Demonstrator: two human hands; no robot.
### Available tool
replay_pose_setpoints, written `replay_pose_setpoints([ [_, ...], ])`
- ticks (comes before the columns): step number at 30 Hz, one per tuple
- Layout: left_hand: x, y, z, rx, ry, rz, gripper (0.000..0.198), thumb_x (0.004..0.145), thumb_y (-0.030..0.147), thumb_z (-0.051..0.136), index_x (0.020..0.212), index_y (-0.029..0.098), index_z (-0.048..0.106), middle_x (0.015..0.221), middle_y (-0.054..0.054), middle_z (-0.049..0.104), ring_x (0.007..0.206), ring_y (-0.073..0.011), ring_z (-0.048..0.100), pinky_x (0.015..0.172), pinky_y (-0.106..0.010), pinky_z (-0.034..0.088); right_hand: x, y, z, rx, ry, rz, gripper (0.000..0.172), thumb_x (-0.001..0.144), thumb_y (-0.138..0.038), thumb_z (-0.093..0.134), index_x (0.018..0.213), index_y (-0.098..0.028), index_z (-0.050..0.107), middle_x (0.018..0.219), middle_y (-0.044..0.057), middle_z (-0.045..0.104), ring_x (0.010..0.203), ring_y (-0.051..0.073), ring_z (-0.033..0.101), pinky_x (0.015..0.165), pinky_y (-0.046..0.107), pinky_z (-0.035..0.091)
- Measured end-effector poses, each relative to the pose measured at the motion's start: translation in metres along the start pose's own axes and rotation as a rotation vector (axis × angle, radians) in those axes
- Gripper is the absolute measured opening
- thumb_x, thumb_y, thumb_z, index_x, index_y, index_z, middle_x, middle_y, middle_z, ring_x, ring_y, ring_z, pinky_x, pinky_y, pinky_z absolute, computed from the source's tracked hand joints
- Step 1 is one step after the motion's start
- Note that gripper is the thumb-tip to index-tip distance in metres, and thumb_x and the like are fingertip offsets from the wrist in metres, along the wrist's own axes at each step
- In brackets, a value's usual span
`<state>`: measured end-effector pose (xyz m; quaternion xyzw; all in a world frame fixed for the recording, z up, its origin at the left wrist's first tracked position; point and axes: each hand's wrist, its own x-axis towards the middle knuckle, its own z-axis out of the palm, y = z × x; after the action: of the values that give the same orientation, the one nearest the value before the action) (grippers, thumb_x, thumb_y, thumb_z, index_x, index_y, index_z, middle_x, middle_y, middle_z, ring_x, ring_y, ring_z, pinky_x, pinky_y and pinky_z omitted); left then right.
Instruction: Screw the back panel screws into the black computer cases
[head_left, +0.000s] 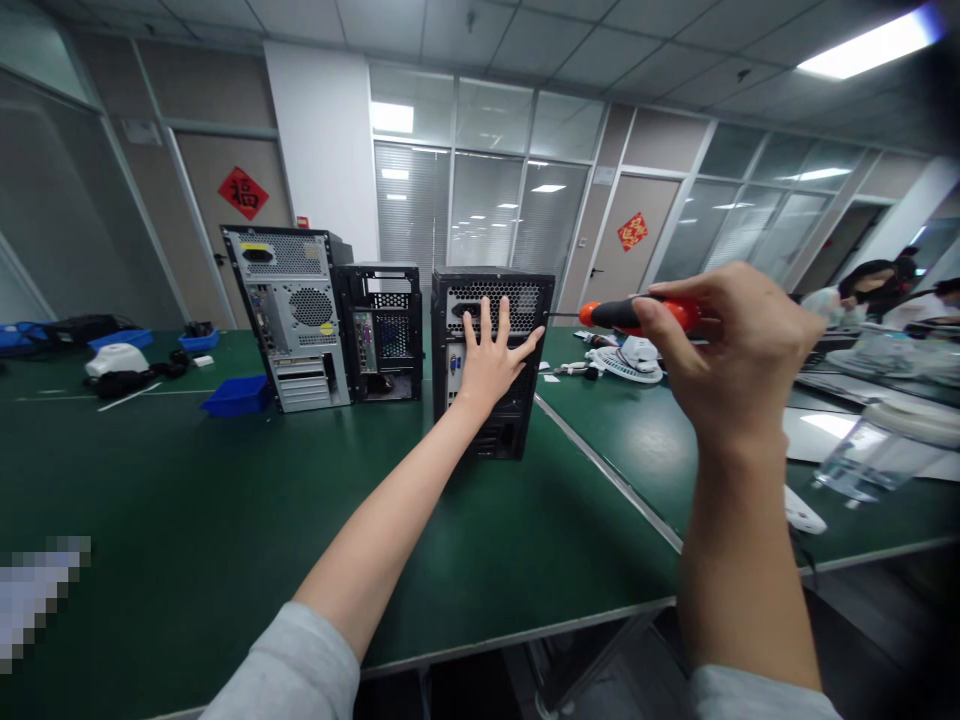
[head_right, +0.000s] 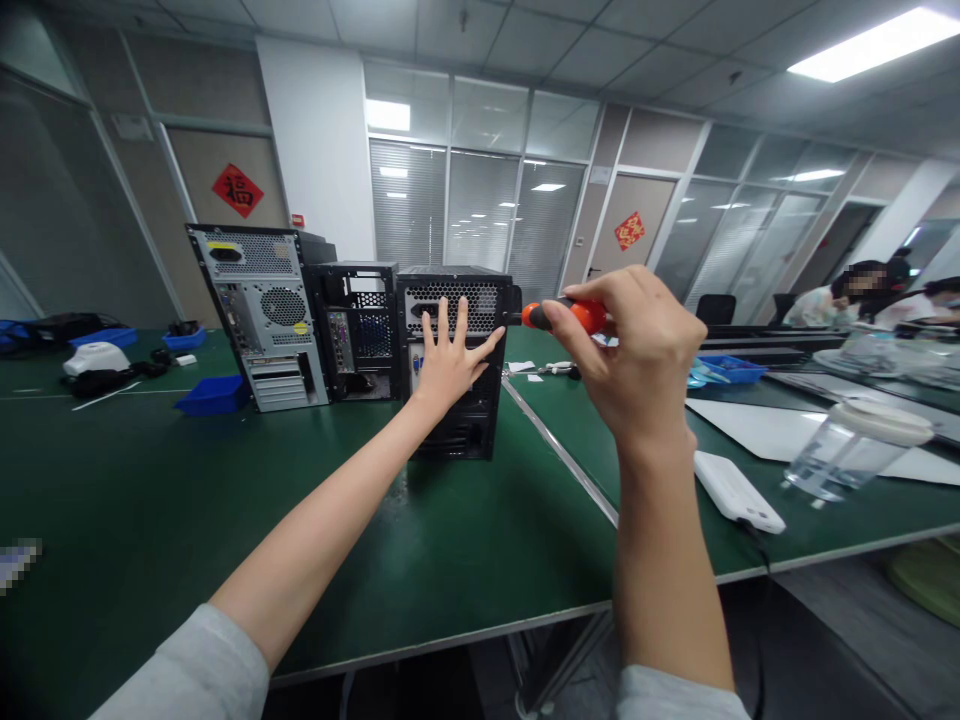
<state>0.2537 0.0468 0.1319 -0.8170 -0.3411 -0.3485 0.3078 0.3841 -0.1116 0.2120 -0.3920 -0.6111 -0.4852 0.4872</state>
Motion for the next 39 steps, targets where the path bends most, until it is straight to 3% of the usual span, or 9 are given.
replay_pose_setpoints([
  [7, 0.000, 0.000, -0.001, 0.010, 0.007, 0.002, 0.072, 0.080, 0.038, 0.053, 0.142, 0.032, 0.017, 0.150, -0.011, 0.008, 0.134, -0.0419, 0.005, 0.099, -0.068, -0.002, 0.000, 0.001, 0.000, -0.058, 0.025, 0.004, 0.022, 0.078, -0.036, 0.060, 0.071, -0.015, 0.057, 0.063, 0.002, 0.059, 0.058, 0.011, 0.051, 0.051, 0.022, 0.038],
  [19, 0.000, 0.000, -0.002, -0.012, -0.025, 0.005, 0.079, 0.078, 0.038, 0.055, 0.143, 0.032, 0.010, 0.151, -0.010, 0.000, 0.135, -0.0405, 0.002, 0.098, -0.069, -0.004, -0.002, -0.003, 0.004, -0.091, 0.113, 0.062, 0.028, 0.074, -0.038, 0.063, 0.060, -0.017, 0.050, 0.053, -0.005, 0.047, 0.050, 0.007, 0.041, 0.050, 0.021, 0.030],
  [39, 0.001, 0.001, -0.004, -0.028, -0.021, 0.005, 0.080, 0.077, 0.037, 0.059, 0.143, 0.033, 0.012, 0.151, -0.009, 0.001, 0.135, -0.0415, 0.002, 0.098, -0.069, -0.003, -0.007, -0.013, 0.012, -0.054, 0.296, 0.312, 0.038, 0.072, -0.038, 0.059, 0.050, -0.020, 0.033, 0.046, -0.006, 0.030, 0.043, 0.007, 0.028, 0.047, 0.024, 0.021],
])
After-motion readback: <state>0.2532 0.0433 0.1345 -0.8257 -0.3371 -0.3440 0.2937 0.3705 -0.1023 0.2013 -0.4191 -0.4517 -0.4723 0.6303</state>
